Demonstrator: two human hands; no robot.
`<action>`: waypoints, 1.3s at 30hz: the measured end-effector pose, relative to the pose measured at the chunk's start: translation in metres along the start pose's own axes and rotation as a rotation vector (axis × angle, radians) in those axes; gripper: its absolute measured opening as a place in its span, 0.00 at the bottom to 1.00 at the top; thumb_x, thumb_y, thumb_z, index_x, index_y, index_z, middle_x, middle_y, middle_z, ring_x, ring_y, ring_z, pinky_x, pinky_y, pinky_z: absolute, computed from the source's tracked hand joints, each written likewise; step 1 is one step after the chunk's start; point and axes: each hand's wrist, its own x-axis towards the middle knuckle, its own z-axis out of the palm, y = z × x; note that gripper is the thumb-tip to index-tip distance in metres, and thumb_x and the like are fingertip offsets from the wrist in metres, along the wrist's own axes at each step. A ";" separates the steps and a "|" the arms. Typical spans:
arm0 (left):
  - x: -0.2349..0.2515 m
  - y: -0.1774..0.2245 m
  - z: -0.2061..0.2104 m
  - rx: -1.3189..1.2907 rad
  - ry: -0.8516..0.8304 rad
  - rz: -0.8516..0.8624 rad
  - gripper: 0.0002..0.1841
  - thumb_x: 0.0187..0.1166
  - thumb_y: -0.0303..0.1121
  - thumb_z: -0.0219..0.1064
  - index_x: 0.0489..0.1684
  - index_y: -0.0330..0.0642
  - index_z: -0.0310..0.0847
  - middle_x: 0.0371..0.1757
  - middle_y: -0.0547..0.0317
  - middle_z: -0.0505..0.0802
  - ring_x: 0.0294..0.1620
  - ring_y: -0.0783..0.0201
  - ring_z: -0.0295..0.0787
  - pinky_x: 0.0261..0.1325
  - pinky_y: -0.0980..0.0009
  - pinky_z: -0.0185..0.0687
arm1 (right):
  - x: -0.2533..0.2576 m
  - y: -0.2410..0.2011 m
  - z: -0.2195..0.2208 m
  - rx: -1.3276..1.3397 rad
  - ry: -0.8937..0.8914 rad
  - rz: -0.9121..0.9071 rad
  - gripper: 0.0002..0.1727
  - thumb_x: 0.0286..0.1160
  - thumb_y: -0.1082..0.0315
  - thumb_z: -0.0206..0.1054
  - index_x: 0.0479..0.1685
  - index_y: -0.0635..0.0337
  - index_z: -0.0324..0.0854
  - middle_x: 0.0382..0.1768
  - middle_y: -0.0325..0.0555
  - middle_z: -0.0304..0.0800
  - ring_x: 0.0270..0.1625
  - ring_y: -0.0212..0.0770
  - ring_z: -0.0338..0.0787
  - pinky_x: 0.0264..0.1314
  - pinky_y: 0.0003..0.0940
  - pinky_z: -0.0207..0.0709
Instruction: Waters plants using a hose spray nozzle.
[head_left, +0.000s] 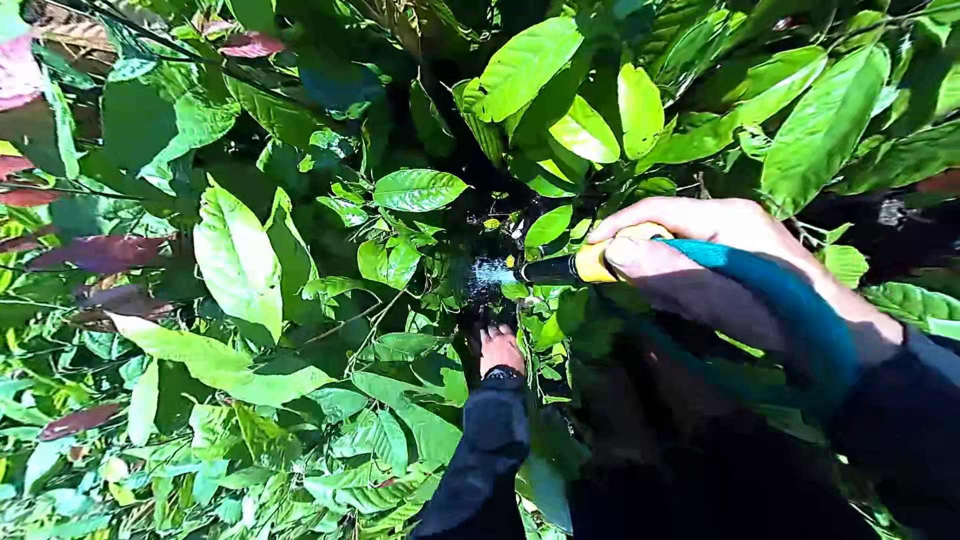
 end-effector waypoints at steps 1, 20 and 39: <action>-0.001 0.004 0.005 -0.011 -0.035 -0.005 0.28 0.81 0.28 0.63 0.82 0.33 0.70 0.80 0.30 0.79 0.83 0.34 0.74 0.80 0.42 0.75 | 0.005 -0.001 0.001 -0.022 -0.030 0.003 0.15 0.79 0.46 0.64 0.49 0.40 0.91 0.24 0.26 0.89 0.20 0.23 0.84 0.17 0.25 0.79; 0.005 0.025 0.002 -0.041 -0.227 -0.091 0.22 0.84 0.40 0.61 0.70 0.38 0.84 0.72 0.38 0.88 0.76 0.39 0.83 0.74 0.38 0.78 | 0.020 -0.004 0.017 -0.141 -0.059 -0.072 0.16 0.80 0.46 0.64 0.52 0.42 0.89 0.26 0.23 0.88 0.25 0.18 0.84 0.22 0.21 0.78; 0.002 0.022 0.001 -0.161 -0.182 -0.063 0.21 0.85 0.38 0.61 0.70 0.36 0.83 0.73 0.37 0.87 0.76 0.39 0.83 0.76 0.40 0.77 | -0.007 -0.009 -0.007 -0.401 0.045 -0.114 0.20 0.80 0.41 0.60 0.59 0.37 0.87 0.30 0.22 0.89 0.26 0.18 0.84 0.22 0.23 0.77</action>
